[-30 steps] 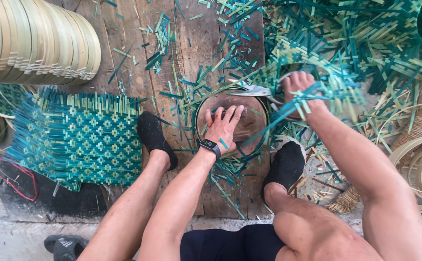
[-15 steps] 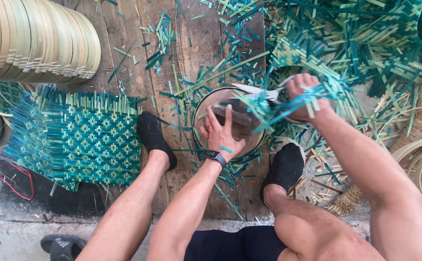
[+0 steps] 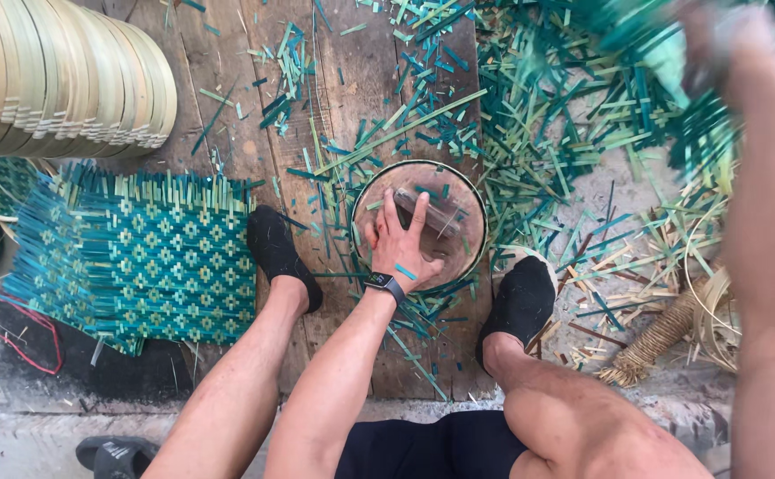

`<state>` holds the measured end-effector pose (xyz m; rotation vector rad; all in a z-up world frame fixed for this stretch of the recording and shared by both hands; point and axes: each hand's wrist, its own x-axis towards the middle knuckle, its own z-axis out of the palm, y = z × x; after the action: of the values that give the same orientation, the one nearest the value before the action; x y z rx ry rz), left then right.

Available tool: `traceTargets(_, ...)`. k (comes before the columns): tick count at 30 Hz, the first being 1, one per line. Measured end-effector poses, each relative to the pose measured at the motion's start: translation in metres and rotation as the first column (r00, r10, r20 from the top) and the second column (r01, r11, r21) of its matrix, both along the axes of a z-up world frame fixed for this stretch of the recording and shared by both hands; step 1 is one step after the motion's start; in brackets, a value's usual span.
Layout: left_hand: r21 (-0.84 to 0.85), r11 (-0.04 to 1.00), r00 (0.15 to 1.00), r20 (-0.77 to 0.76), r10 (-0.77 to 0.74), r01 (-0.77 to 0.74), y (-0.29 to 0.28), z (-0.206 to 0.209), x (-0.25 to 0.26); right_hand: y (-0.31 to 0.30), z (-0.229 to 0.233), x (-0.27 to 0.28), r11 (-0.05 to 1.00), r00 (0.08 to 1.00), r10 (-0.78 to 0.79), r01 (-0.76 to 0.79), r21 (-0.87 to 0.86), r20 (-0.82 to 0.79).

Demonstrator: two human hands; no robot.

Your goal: The person places a circular bamboo frame onto a woven mat, flips it over, and uses scissors to trim the excess woven material around the edge. The person repeats this process for multiple frames, stacking the finished pieces.

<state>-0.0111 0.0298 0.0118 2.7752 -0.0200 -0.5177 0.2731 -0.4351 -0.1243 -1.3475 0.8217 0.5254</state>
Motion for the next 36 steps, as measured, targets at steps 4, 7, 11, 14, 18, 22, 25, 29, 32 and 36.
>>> traceTargets(4,-0.046,0.999,1.000,-0.017,0.010,-0.011,0.003,0.006,0.005,-0.041,0.070,-0.023,0.896,0.968,0.245,-0.202,-0.395,0.060)
traceTargets(7,-0.092,0.995,0.999,-0.003,0.044,-0.044,0.012,0.008,0.016,0.011,0.088,-0.105,0.654,0.873,0.458,-0.460,-0.601,-0.170)
traceTargets(11,-0.381,0.906,0.975,0.044,0.218,-0.185,0.033,0.001,0.051,0.063,0.055,-0.207,0.569,0.727,0.681,-0.604,-0.559,-0.092)
traceTargets(14,-0.350,0.932,0.985,0.102,0.142,-0.098,0.042,-0.006,0.066,0.063,0.033,-0.233,0.226,0.310,0.926,-0.912,-0.343,-0.216)
traceTargets(18,-0.231,0.972,0.989,0.125,0.081,-0.051,0.034,-0.011,0.065,0.066,0.022,-0.201,-0.138,-0.074,0.934,-0.977,-0.160,-0.349)
traceTargets(22,-0.264,0.961,0.980,0.153,0.123,-0.080,0.032,-0.014,0.056,0.065,0.014,-0.107,0.072,0.182,0.889,-0.962,-0.264,-0.421)
traceTargets(25,-0.253,0.965,0.983,0.149,0.111,-0.070,0.031,-0.013,0.060,0.062,0.013,-0.067,0.381,0.822,0.535,-0.441,-0.813,-0.195)
traceTargets(29,-0.188,0.977,0.995,0.004,0.100,-0.098,0.039,-0.016,0.074,0.077,0.008,-0.086,0.411,0.849,0.472,-0.451,-0.792,-0.238)
traceTargets(32,-0.235,0.972,0.991,0.124,0.044,-0.013,0.041,-0.029,0.096,0.093,0.009,-0.143,0.353,0.807,0.547,-0.464,-0.813,-0.223)
traceTargets(36,-0.262,0.951,0.986,0.023,-0.163,0.163,0.037,-0.055,0.129,0.107,0.026,-0.202,0.278,0.772,0.635,-0.273,-0.921,-0.037)
